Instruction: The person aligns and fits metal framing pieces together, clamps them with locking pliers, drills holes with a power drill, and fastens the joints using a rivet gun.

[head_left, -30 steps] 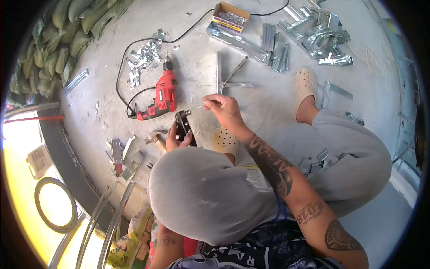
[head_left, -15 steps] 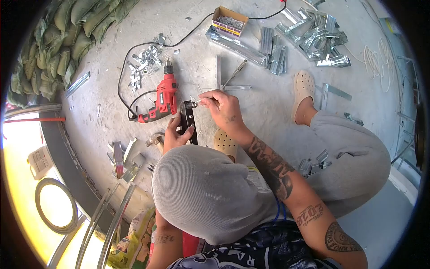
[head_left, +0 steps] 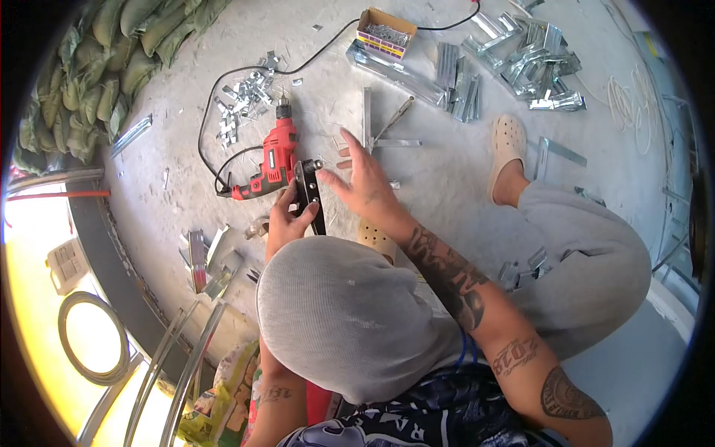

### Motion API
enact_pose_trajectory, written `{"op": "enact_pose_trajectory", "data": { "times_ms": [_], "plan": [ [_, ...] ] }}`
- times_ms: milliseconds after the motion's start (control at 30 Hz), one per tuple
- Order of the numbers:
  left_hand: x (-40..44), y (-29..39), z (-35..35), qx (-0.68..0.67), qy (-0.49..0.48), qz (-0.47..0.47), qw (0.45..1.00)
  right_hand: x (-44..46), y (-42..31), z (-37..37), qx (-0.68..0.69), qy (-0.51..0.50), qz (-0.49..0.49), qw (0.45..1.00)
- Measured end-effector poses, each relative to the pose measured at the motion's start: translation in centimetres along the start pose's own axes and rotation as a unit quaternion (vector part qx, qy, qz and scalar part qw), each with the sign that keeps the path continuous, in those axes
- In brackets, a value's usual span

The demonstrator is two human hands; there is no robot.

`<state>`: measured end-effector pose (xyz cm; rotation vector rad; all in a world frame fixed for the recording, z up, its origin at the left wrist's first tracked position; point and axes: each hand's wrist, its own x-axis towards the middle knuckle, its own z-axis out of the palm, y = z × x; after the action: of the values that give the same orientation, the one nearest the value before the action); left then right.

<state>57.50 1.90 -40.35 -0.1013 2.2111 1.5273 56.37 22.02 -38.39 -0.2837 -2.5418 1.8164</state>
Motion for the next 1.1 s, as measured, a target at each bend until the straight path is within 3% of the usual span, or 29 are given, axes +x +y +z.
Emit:
{"op": "enact_pose_trajectory", "data": {
  "times_ms": [33, 100, 133, 167, 200, 233, 300, 367, 400, 467, 500, 567, 633, 700, 767, 833, 867, 900, 1100],
  "plan": [
    [0.4, -0.2, -0.4, 0.001, 0.0, 0.0, 1.0, -0.3, 1.1, 1.3, 0.001, 0.0, 0.0, 1.0],
    [1.3, -0.4, -1.4, -0.026, -0.023, 0.035, 0.999, -0.8, 2.6, 4.0, 0.065, -0.13, 0.041, 0.989],
    [1.2, 0.8, -1.5, -0.065, -0.034, 0.066, 0.995, -0.3, 1.6, 4.5, 0.21, -0.198, 0.092, 0.953],
    [1.4, 1.9, -1.5, -0.062, -0.036, 0.066, 0.995, 0.2, 0.5, 5.0, 0.213, -0.195, 0.092, 0.953],
    [1.7, 2.9, -1.5, -0.072, -0.037, 0.049, 0.996, 0.5, -0.2, 5.6, 0.366, -0.21, 0.19, 0.886],
    [1.7, 4.2, -1.5, -0.082, -0.037, 0.031, 0.995, 0.8, -0.4, 6.4, 0.505, -0.219, 0.282, 0.786],
    [0.6, 5.3, -2.0, -0.173, -0.054, -0.02, 0.983, 1.4, -0.3, 7.2, 0.571, -0.175, 0.317, 0.736],
    [0.3, 3.5, -3.0, -0.059, -0.052, 0.07, 0.994, 1.6, -0.3, 7.0, 0.57, -0.123, 0.312, 0.75],
    [0.2, 2.1, -2.9, -0.058, -0.055, 0.07, 0.994, 1.8, 0.0, 7.1, 0.571, -0.12, 0.312, 0.75],
    [0.2, -1.0, -2.5, 0.097, 0.01, -0.007, 0.995, 2.3, 0.7, 7.2, 0.48, -0.061, 0.291, 0.825],
    [0.3, -2.3, -1.9, 0.098, 0.007, -0.009, 0.995, 2.5, 0.6, 6.9, 0.481, -0.059, 0.293, 0.824],
    [0.1, -3.9, -0.6, -0.092, -0.001, -0.046, 0.995, 3.1, -0.2, 6.2, 0.42, -0.083, 0.328, 0.842],
    [-0.5, -2.6, -0.5, -0.106, -0.009, -0.086, 0.991, 3.2, 0.4, 6.9, 0.388, -0.072, 0.306, 0.866],
    [-0.6, -1.9, -0.6, -0.157, -0.046, -0.125, 0.979, 3.4, 0.7, 7.3, 0.24, -0.001, 0.232, 0.942],
    [-0.2, -2.5, -1.5, -0.193, -0.076, -0.13, 0.97, 3.8, 1.3, 7.3, 0.239, 0.024, 0.223, 0.945],
    [0.0, -2.3, -3.0, -0.357, -0.244, -0.17, 0.885, 4.1, 1.0, 5.6, 0.502, -0.138, 0.207, 0.828],
    [-0.8, -1.5, -3.4, -0.378, -0.253, -0.206, 0.866, 3.9, 0.5, 4.6, 0.544, -0.17, 0.238, 0.787],
    [-0.5, -0.8, -3.2, -0.43, -0.31, -0.217, 0.82, 3.8, 0.4, 3.9, 0.563, -0.214, 0.183, 0.777],
    [-2.1, 4.3, -1.1, -0.487, -0.375, -0.225, 0.756, 5.1, -0.3, 4.0, 0.653, -0.273, 0.134, 0.693]
  ]
}}
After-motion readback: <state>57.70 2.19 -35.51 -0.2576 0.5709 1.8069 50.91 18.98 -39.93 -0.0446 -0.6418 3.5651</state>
